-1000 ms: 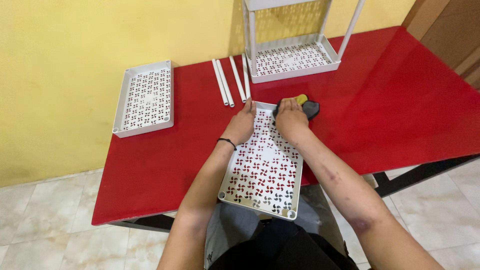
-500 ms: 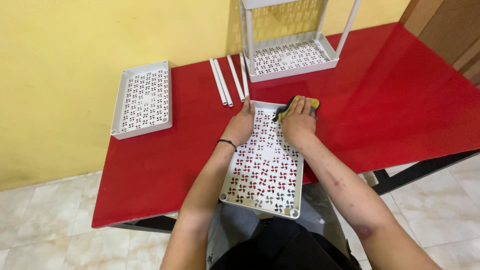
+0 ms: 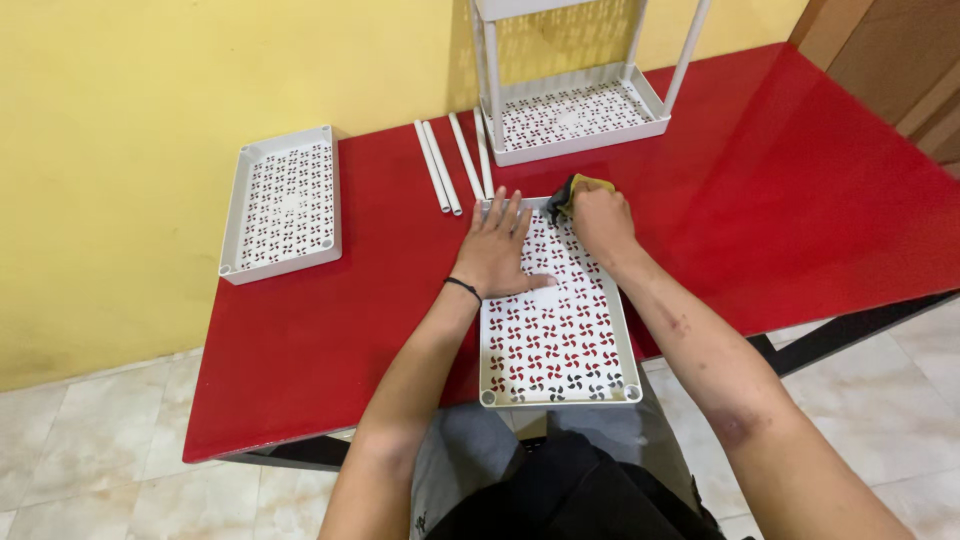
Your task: The person wipes white perforated plastic trays with a yellow cloth, then inserts white plastic poles into the tray corners to assemble a two-tier shelf. The person handles the trays and poles one at a time and places the assembled unit on a red table.
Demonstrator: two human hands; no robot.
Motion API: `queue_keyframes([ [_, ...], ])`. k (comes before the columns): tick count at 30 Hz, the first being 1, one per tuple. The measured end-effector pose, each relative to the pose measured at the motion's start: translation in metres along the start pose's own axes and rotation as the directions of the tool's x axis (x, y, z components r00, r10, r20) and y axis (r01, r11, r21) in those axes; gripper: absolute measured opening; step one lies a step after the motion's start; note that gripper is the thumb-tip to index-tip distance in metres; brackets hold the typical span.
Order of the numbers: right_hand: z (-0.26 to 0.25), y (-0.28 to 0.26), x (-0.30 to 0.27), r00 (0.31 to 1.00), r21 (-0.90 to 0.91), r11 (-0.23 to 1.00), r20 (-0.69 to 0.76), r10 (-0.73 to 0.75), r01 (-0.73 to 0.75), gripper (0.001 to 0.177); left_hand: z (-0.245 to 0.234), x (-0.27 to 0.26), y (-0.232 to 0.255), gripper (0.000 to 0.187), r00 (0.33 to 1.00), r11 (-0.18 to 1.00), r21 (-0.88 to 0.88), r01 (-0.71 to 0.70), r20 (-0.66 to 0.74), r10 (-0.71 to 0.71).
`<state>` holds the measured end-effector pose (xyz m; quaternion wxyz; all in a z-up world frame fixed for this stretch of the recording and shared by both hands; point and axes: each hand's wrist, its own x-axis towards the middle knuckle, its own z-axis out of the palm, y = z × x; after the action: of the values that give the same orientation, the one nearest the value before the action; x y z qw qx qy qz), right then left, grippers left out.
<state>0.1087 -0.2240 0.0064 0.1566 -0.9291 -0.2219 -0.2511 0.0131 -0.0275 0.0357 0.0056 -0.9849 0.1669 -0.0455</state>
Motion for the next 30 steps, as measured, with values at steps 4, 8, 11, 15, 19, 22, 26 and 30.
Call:
queue_keyframes([
  [4, -0.017, 0.004, 0.001, 0.984, 0.267, 0.959, -0.169, -0.047, 0.092, 0.038, -0.014, 0.015, 0.009, 0.153, 0.995, 1.000, -0.011, -0.024, 0.101, 0.025],
  [8, -0.033, 0.018, 0.008, 0.981, 0.403, 0.895, 0.063, 0.183, -0.193, 0.045, -0.023, 0.028, 0.017, 0.153, 0.976, 1.000, 0.010, 0.027, 0.217, -0.028],
  [11, -0.049, 0.036, 0.008, 0.960, 0.463, 0.841, 0.146, 0.241, -0.281, 0.049, -0.024, 0.038, 0.022, 0.144, 0.967, 0.998, -0.025, 0.053, 0.252, -0.045],
  [15, -0.052, 0.061, 0.000, 0.986, 0.218, 0.966, 0.119, 0.114, -0.138, 0.053, -0.021, 0.058, 0.026, 0.133, 0.974, 0.993, -0.101, 0.059, 0.222, -0.035],
  [19, -0.022, 0.082, 0.003, 0.948, 0.211, 0.969, 0.313, 0.056, -0.127, 0.067, -0.020, 0.070, 0.037, 0.131, 0.975, 0.991, -0.137, 0.005, 0.220, 0.026],
  [22, 0.003, 0.104, 0.015, 0.966, 0.288, 0.957, 0.240, -0.100, 0.028, 0.069, -0.021, 0.072, 0.042, 0.141, 0.972, 0.996, -0.085, -0.002, 0.233, 0.022],
  [26, 0.009, 0.114, 0.024, 0.958, 0.343, 0.934, 0.218, -0.185, 0.102, 0.063, -0.017, 0.075, 0.042, 0.145, 0.961, 0.996, -0.085, -0.007, 0.276, 0.030],
  [30, -0.023, 0.092, 0.018, 0.875, 0.168, 0.979, 0.449, -0.179, 0.114, 0.037, -0.008, 0.080, 0.039, 0.148, 0.972, 0.996, -0.077, 0.035, 0.236, -0.016],
])
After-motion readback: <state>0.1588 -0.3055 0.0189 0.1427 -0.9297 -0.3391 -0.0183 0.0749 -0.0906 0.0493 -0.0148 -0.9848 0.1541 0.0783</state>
